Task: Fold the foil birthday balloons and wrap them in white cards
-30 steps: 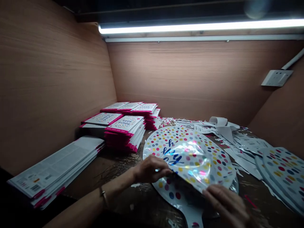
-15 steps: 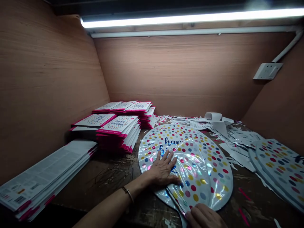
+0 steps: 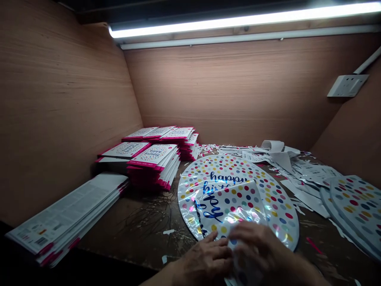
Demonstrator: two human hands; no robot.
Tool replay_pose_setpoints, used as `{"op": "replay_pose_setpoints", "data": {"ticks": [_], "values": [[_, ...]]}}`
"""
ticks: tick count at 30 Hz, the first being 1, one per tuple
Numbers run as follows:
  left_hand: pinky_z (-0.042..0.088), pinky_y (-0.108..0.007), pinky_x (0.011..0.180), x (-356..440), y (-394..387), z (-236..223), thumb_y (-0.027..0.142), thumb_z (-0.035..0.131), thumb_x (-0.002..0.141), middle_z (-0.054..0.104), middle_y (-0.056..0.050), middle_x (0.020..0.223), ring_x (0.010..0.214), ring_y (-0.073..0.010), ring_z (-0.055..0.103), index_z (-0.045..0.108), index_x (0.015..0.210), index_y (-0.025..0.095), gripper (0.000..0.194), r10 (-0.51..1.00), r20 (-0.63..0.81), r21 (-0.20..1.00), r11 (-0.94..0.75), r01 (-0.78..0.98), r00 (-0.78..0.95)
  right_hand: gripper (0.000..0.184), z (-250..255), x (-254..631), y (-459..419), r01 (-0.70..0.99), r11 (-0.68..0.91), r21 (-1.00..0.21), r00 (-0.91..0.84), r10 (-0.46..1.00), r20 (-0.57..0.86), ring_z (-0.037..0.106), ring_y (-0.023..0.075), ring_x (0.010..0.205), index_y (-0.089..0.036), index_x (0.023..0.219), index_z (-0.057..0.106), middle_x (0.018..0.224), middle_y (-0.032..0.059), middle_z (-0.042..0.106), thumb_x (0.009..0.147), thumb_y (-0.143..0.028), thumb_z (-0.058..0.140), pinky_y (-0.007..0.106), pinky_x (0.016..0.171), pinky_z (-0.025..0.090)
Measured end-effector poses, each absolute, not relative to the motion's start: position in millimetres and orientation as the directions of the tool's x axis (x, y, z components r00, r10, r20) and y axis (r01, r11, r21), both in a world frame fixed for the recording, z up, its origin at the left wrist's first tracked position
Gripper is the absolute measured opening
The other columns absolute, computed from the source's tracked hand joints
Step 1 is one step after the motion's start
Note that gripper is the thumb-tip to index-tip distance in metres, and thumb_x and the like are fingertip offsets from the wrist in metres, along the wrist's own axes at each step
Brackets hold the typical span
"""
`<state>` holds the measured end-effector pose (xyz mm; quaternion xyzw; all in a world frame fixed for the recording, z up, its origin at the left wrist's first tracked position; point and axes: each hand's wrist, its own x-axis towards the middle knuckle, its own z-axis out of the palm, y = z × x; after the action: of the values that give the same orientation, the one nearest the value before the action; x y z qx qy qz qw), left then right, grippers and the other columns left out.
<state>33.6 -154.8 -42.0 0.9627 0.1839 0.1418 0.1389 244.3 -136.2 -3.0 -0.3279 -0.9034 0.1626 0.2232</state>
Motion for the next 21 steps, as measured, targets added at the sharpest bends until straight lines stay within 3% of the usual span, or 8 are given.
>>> {"op": "replay_pose_setpoints", "data": {"ticks": [4,7,10,12,14,17,19,21], "values": [[0.024,-0.037,0.106,30.4,-154.2,-54.5,0.03,0.041,0.094,0.061,-0.005,0.108,0.106,-0.0188,0.052,0.057,0.09,0.018,0.02,0.399,0.252,0.241,-0.908,0.342,0.882,0.044,-18.0,278.2,-61.8,0.724,0.585,-0.366,-0.619,0.785,0.029,0.028,0.026,0.131,-0.023,0.131,0.046,0.139,0.008,0.039,0.095,-0.041,0.03,0.054,0.106,0.015],[0.025,-0.038,0.105,27.9,-158.8,-49.9,0.026,0.042,0.091,0.063,-0.006,0.106,0.103,-0.0197,0.055,0.058,0.088,0.017,0.019,0.487,0.301,0.431,-0.837,0.338,0.82,0.05,-44.1,291.0,-31.5,0.749,0.557,-0.358,-0.603,0.797,-0.021,0.017,0.0281,0.134,-0.022,0.137,0.035,0.145,0.008,0.028,0.093,-0.047,0.03,0.06,0.106,0.004],[0.043,-0.028,0.084,30.7,-155.7,-34.6,0.028,0.041,0.09,0.065,-0.005,0.085,0.079,-0.0159,0.06,0.061,0.082,0.014,0.026,0.782,0.215,0.836,-0.457,0.303,0.586,0.053,-57.1,293.8,-25.1,0.745,0.547,-0.381,-0.601,0.799,-0.028,0.014,0.0266,0.135,-0.025,0.138,0.033,0.146,0.0042,0.024,0.092,-0.051,0.031,0.059,0.106,0.002],[0.044,-0.021,0.061,35.6,-144.9,-27.2,0.026,0.047,0.088,0.06,-0.002,0.067,0.061,-0.0119,0.055,0.061,0.074,0.013,0.024,0.966,-0.058,0.985,0.015,0.17,0.251,0.049,-56.5,297.7,-23.2,0.739,0.535,-0.409,-0.594,0.804,-0.021,0.019,0.0258,0.134,-0.027,0.134,0.039,0.144,0.0019,0.029,0.092,-0.049,0.03,0.057,0.107,0.006],[0.038,-0.018,0.048,41.1,-129.8,-25.9,0.022,0.05,0.086,0.051,0.002,0.055,0.049,-0.0093,0.048,0.054,0.066,0.013,0.022,0.944,-0.329,0.944,0.328,-0.03,-0.028,0.047,-52.1,305.2,-20.2,0.741,0.506,-0.441,-0.562,0.827,0.005,0.031,0.0243,0.13,-0.027,0.131,0.045,0.139,0.0015,0.039,0.095,-0.045,0.022,0.053,0.108,0.017],[0.037,-0.02,0.042,47.9,-110.8,-30.0,0.018,0.048,0.086,0.043,0.005,0.045,0.039,-0.0094,0.043,0.046,0.063,0.016,0.023,0.868,-0.472,0.879,0.449,-0.159,-0.154,0.053,-45.3,314.1,-23.2,0.775,0.429,-0.465,-0.439,0.894,0.093,0.044,0.0253,0.121,-0.02,0.133,0.043,0.133,0.0086,0.047,0.096,-0.038,0.009,0.05,0.099,0.037],[0.04,-0.022,0.043,51.7,-105.6,-31.8,0.017,0.049,0.085,0.044,0.005,0.044,0.038,-0.0107,0.045,0.047,0.064,0.016,0.021,0.838,-0.517,0.85,0.477,-0.223,-0.175,0.051,-42.4,309.3,-38.2,0.797,0.4,-0.453,-0.358,0.916,0.181,0.04,0.0299,0.124,-0.016,0.135,0.039,0.136,0.0133,0.042,0.095,-0.041,0.019,0.055,0.097,0.036],[0.043,-0.023,0.044,56.2,-106.6,-32.4,0.018,0.053,0.083,0.049,0.003,0.047,0.039,-0.0118,0.049,0.05,0.066,0.015,0.017,0.823,-0.536,0.831,0.477,-0.286,-0.187,0.048,-40.9,292.4,-63.1,0.76,0.54,-0.362,-0.446,0.838,0.314,0.033,0.0313,0.128,-0.016,0.135,0.038,0.139,0.0137,0.038,0.092,-0.036,0.036,0.06,0.103,0.025]]}}
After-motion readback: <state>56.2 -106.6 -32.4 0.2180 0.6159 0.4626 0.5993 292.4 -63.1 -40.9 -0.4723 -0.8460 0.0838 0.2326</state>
